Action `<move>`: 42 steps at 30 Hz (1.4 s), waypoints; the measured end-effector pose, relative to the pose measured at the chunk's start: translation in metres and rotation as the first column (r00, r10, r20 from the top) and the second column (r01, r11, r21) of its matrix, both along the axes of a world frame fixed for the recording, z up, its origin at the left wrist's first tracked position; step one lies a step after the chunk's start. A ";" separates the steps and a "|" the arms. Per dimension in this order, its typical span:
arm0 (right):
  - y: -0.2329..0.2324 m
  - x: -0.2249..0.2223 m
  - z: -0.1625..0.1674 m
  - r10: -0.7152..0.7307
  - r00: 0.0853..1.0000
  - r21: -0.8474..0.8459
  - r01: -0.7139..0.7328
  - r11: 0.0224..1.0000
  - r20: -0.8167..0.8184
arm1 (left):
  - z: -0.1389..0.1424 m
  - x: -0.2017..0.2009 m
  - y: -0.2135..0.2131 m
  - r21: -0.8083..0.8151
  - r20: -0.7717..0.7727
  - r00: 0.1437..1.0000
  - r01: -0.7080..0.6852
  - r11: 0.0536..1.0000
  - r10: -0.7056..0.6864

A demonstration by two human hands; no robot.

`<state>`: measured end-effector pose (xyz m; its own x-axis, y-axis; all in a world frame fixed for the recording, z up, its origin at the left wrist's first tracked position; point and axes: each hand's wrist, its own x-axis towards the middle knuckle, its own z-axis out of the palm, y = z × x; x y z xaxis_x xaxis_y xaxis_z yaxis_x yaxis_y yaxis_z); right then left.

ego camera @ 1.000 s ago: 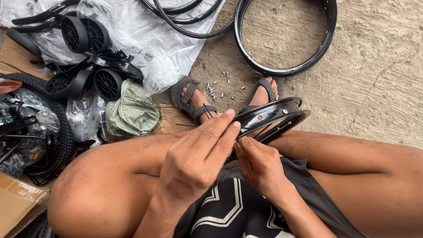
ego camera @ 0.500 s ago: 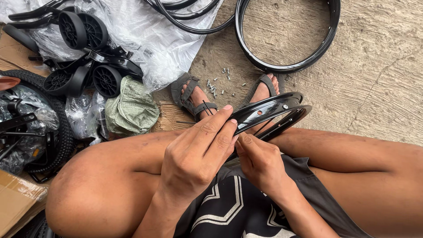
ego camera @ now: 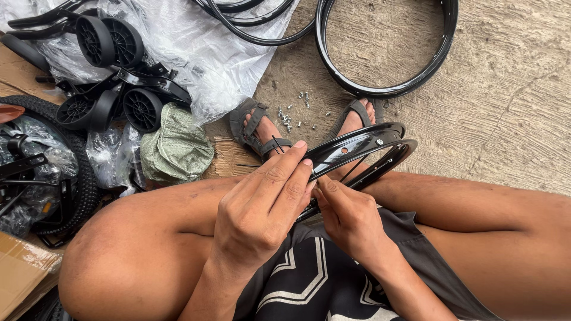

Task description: The person assembles a bicycle wheel by inserting spokes into the hub and rim, then securing them with nipples. They rotate the wheel to access different sections and continue adding spokes throughout the clip.

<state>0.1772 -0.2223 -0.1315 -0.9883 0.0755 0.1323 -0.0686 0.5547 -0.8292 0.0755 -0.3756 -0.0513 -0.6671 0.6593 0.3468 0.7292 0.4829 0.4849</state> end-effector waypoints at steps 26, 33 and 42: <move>-0.004 -0.005 0.001 0.023 0.996 -0.011 -0.022 1.000 0.084 | -0.005 -0.003 -0.006 0.013 0.038 0.999 -0.038 0.999 0.037; -0.011 -0.010 0.003 0.049 0.996 0.000 -0.049 0.999 0.081 | -0.010 -0.006 -0.020 -0.055 0.064 0.997 -0.045 0.997 0.049; -0.018 -0.019 0.006 0.126 0.977 0.066 -0.139 0.988 0.173 | -0.029 -0.002 -0.033 0.040 0.137 0.977 -0.168 0.985 0.161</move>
